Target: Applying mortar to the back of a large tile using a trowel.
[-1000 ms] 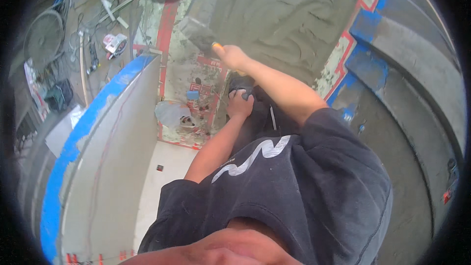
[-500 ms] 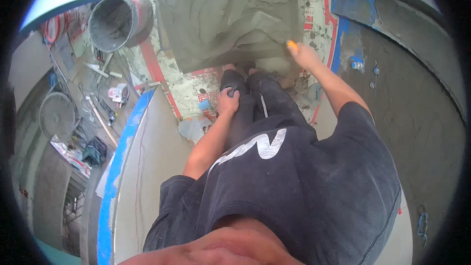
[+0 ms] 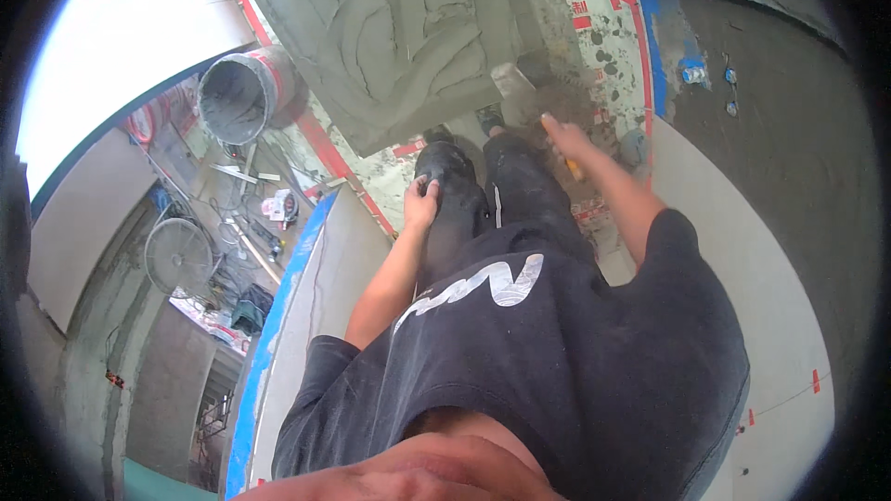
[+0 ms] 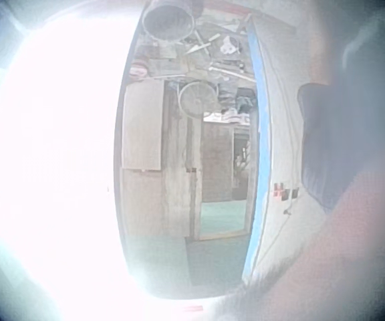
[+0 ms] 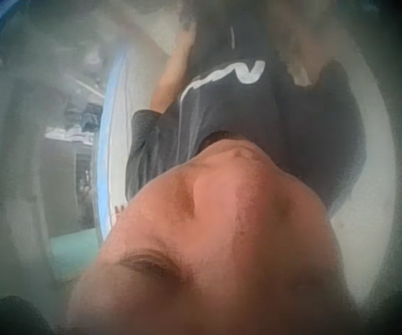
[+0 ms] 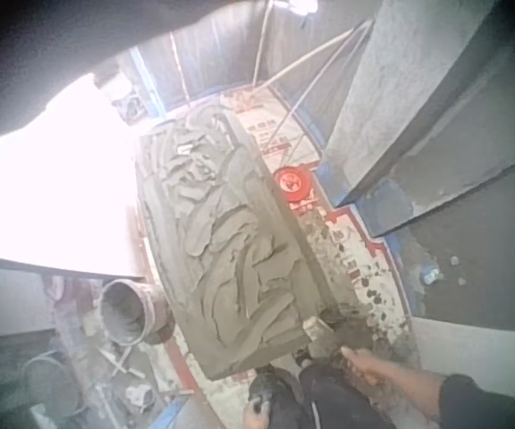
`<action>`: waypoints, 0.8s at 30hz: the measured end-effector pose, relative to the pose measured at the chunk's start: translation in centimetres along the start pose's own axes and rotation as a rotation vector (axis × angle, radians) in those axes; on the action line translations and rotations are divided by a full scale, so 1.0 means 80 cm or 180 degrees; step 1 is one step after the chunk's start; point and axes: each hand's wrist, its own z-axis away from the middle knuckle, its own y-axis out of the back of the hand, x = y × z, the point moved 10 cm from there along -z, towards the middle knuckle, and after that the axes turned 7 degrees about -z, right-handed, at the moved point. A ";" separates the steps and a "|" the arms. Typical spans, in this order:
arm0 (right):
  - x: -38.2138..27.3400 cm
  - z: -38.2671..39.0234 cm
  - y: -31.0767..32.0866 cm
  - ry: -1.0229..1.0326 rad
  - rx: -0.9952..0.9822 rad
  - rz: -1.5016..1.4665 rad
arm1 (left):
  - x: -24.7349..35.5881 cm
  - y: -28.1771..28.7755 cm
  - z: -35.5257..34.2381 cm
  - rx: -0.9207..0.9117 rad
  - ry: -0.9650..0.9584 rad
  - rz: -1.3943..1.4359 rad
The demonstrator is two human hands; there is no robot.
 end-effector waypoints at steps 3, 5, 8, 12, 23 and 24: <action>0.039 0.005 -0.063 -0.0284 -0.0382 -0.1866 | 0.002 0.019 0.022 -0.0188 -0.0025 -0.0328; 0.024 0.012 -0.154 -0.0314 -0.0697 -0.3490 | -0.012 0.027 0.051 -0.0603 0.0124 -0.0902; -0.001 0.025 -0.270 -0.0286 -0.0305 -0.2375 | -0.042 0.031 0.088 -0.0714 0.0156 -0.1859; -0.018 0.007 -0.333 0.1427 -0.0259 -0.0800 | -0.062 0.062 0.096 -0.0601 0.0077 -0.1838; 0.042 -0.061 -0.064 0.0532 0.1518 -0.2457 | -0.152 0.096 0.078 -0.0603 -0.0537 -0.1094; 0.090 -0.090 -0.007 0.0216 0.1884 -0.2138 | -0.137 0.089 0.079 -0.0639 -0.0558 -0.1198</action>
